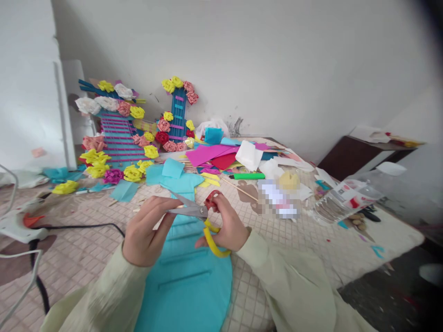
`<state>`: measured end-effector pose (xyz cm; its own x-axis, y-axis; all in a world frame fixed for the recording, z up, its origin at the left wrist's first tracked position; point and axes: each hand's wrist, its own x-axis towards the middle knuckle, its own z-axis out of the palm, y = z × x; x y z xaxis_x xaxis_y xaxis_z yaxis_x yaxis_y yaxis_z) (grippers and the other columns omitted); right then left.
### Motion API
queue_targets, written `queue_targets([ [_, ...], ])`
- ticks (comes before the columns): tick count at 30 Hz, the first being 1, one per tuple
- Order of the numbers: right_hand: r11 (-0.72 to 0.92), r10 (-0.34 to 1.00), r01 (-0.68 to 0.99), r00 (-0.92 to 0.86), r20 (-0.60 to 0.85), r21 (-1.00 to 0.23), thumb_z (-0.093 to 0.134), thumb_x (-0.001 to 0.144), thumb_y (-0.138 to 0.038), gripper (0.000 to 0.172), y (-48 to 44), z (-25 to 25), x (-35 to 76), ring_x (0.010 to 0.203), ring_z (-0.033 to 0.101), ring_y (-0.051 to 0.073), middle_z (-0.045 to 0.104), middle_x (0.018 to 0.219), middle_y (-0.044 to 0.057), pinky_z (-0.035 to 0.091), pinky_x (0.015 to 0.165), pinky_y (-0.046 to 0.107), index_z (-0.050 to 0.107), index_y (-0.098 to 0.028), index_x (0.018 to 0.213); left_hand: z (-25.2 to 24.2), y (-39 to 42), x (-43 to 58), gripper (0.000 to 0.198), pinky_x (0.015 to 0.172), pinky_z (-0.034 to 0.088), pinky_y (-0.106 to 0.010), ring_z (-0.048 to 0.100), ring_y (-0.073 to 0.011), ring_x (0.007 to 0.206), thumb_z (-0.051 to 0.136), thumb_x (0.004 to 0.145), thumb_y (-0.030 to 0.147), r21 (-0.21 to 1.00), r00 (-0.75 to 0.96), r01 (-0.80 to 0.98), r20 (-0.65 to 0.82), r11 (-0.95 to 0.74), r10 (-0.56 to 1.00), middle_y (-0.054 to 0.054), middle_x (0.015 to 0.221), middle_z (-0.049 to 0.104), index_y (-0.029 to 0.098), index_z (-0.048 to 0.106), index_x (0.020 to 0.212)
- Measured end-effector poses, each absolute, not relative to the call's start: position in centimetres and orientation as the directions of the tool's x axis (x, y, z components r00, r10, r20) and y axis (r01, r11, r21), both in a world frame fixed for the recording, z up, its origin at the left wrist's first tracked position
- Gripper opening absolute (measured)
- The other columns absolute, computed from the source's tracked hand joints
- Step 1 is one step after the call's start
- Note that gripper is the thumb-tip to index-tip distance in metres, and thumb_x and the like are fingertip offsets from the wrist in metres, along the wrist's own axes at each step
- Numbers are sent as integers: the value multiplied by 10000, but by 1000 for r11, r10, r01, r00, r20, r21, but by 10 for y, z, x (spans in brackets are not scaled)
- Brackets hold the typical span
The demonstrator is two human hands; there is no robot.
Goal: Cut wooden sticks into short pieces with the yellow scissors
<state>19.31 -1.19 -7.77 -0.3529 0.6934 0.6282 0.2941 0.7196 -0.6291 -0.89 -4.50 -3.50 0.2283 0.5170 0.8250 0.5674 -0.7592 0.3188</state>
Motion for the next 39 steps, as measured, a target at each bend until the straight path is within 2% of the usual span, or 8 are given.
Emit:
queue_targets([
  [3,726,686,302,-367,628,-617,811,554,-551,704,-12,-76,193,871,523,239,519,966,89,475,781,393,456,-185,1039,-36,-44,-9,239,717,474,-261,609,-156,804,471,858,47,300,241,562,832,-771,499,-23,869,651,209,587,990],
  [11,733,679,329,-407,611,-595,763,612,-565,660,-13,-74,194,931,521,259,520,1000,108,459,841,417,432,-177,1031,-38,-42,-11,254,731,471,-271,605,-161,825,467,865,33,269,281,569,825,-777,491,-35,905,650,202,585,1013],
  [20,690,723,480,-449,524,-542,679,622,-619,568,-13,-75,198,676,511,206,492,787,36,428,596,330,373,-205,862,-38,-41,-10,266,700,459,-267,575,-150,792,481,844,-20,193,328,535,850,-823,413,-49,885,644,159,579,1015],
  [25,667,745,526,-438,504,-528,679,622,-602,535,-11,-74,200,641,519,190,512,745,22,418,569,304,361,-221,821,-39,-40,-9,265,697,468,-264,581,-151,779,483,838,-19,188,338,517,852,-835,401,-53,877,650,156,589,1006],
  [29,619,785,484,-394,478,-619,711,600,-588,529,-11,-70,200,559,492,147,500,663,-16,401,521,267,350,-233,754,-43,-40,-7,198,687,474,-260,592,-156,763,503,853,25,165,348,518,856,-840,383,-35,804,660,173,610,929],
  [34,529,839,343,-348,417,-777,689,657,-576,482,-12,-68,198,472,418,104,442,572,-58,348,459,234,364,-230,738,-43,-43,-1,256,698,474,-231,599,-125,750,474,877,29,289,298,515,822,-807,485,-15,809,663,173,594,1051],
  [37,529,836,318,-353,420,-787,655,688,-596,474,-12,-69,198,509,427,115,440,603,-50,367,486,243,380,-222,786,-43,-43,-1,269,698,474,-220,599,-118,762,462,893,42,340,263,528,806,-778,530,-13,799,650,167,589,1095],
  [39,552,825,358,-366,431,-753,650,686,-611,502,-12,-70,199,595,472,141,484,704,-14,413,553,269,413,-207,866,-43,-43,-2,270,696,477,-220,606,-119,767,460,896,46,351,245,542,803,-763,543,-15,804,652,162,588,1104],
])
